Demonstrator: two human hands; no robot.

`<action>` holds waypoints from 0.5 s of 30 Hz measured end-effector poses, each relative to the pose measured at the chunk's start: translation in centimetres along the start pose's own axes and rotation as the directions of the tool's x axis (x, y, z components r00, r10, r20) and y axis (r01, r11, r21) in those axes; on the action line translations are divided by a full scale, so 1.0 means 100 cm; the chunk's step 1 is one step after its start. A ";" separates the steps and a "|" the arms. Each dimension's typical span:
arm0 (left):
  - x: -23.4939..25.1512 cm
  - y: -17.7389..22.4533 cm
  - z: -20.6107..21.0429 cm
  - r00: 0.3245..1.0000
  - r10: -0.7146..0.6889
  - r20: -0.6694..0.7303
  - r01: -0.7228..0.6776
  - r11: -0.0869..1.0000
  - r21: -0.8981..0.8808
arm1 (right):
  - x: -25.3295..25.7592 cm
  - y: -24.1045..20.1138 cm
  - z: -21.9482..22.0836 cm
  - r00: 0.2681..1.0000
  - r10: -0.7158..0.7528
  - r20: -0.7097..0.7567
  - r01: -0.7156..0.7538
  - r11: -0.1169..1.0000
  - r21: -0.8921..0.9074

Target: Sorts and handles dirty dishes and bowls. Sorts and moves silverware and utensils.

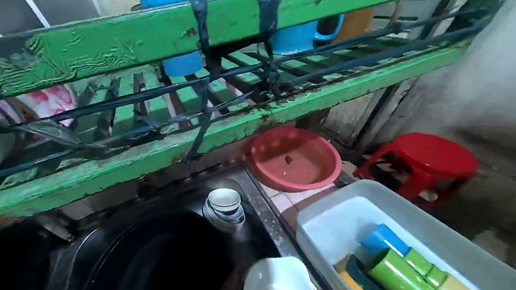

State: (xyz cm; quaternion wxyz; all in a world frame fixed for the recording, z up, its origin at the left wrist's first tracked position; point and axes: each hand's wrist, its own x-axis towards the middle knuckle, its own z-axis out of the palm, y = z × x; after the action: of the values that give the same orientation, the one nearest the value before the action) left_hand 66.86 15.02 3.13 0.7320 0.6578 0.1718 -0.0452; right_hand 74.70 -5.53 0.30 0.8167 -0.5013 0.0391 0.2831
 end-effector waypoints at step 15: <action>0.130 0.053 -0.090 0.847 0.116 -0.518 -0.274 0.931 -0.240 | 0.172 -0.015 0.143 0.997 0.011 0.080 0.013 0.959 -0.285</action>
State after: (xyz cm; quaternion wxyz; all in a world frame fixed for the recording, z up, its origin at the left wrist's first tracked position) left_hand 78.83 26.61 3.46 0.7564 0.5402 0.2901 0.2275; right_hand 86.67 13.30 2.59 0.7371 -0.6018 -0.0354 0.3055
